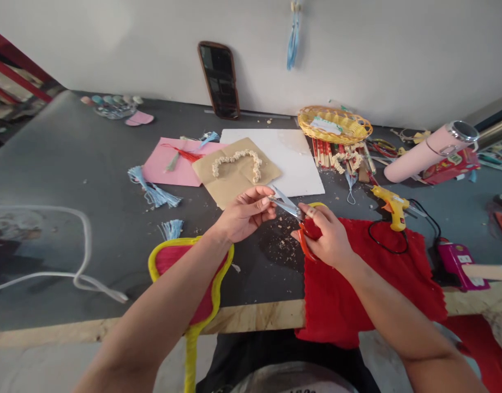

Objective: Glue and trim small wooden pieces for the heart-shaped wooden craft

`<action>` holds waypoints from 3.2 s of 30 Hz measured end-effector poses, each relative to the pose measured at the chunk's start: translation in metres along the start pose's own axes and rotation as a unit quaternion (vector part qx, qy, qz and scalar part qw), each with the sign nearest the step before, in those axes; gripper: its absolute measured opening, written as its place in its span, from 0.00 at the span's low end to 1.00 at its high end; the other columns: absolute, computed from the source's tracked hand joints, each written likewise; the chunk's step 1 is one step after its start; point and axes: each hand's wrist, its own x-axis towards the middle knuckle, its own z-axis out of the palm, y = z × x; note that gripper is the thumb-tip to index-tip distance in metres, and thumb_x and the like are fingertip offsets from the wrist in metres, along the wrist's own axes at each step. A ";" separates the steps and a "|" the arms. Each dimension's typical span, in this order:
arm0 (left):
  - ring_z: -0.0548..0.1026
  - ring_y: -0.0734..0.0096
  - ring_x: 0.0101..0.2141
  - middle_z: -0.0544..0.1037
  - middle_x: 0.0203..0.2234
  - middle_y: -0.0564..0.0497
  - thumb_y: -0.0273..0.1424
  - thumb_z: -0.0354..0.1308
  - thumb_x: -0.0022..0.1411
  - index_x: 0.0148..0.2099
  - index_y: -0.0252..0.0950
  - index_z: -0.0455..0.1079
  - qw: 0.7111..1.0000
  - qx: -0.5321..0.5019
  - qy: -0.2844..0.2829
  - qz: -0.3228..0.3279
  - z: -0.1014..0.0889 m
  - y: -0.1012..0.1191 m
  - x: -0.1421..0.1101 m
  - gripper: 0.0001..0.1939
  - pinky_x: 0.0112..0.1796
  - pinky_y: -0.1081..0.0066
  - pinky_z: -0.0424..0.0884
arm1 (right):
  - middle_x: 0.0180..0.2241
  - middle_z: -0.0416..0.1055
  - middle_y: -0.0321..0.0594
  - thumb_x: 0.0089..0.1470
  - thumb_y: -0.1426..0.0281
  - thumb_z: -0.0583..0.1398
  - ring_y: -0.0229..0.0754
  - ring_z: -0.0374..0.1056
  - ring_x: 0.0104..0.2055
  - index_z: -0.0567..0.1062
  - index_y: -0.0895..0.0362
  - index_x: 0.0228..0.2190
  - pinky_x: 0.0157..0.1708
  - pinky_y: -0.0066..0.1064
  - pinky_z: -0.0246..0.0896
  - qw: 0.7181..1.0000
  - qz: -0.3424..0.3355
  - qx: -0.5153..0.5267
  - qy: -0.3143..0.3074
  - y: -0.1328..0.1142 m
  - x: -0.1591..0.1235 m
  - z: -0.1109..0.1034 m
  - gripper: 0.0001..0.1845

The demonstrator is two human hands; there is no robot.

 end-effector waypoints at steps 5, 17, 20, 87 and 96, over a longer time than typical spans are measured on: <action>0.79 0.74 0.27 0.79 0.25 0.53 0.22 0.68 0.52 0.37 0.33 0.74 1.000 -0.008 -0.005 -0.005 0.001 0.000 0.000 0.09 0.34 0.76 0.79 | 0.42 0.71 0.45 0.54 0.57 0.63 0.47 0.71 0.44 0.67 0.52 0.56 0.46 0.41 0.72 1.000 -0.007 -0.026 0.001 -0.001 -0.001 0.001 0.30; 0.80 0.73 0.27 0.79 0.26 0.51 0.21 0.68 0.51 0.36 0.30 0.75 0.999 -0.012 0.005 -0.029 -0.002 -0.004 0.002 0.09 0.34 0.76 0.80 | 0.41 0.69 0.46 0.55 0.57 0.62 0.52 0.67 0.46 0.65 0.53 0.59 0.45 0.46 0.70 0.994 -0.026 -0.102 -0.003 -0.001 0.000 0.000 0.32; 0.80 0.73 0.26 0.80 0.25 0.51 0.21 0.69 0.51 0.36 0.30 0.75 0.999 -0.003 -0.006 -0.045 -0.003 -0.005 0.001 0.09 0.33 0.76 0.80 | 0.41 0.68 0.46 0.55 0.57 0.62 0.52 0.66 0.45 0.63 0.52 0.59 0.45 0.47 0.70 0.993 -0.029 -0.112 -0.001 -0.001 0.000 0.000 0.33; 0.79 0.74 0.24 0.79 0.23 0.50 0.25 0.70 0.50 0.35 0.31 0.75 0.998 0.035 -0.007 -0.056 -0.004 -0.008 0.001 0.09 0.31 0.76 0.77 | 0.40 0.73 0.44 0.54 0.59 0.63 0.48 0.71 0.45 0.70 0.54 0.55 0.44 0.39 0.73 0.996 -0.020 -0.082 -0.013 -0.002 0.001 0.001 0.28; 0.78 0.74 0.23 0.79 0.22 0.49 0.25 0.71 0.49 0.34 0.30 0.74 0.997 0.032 -0.006 -0.069 -0.003 -0.005 0.000 0.10 0.30 0.76 0.77 | 0.40 0.73 0.44 0.54 0.62 0.63 0.47 0.71 0.44 0.70 0.53 0.55 0.43 0.39 0.72 0.996 -0.020 -0.082 -0.021 -0.004 0.001 -0.003 0.27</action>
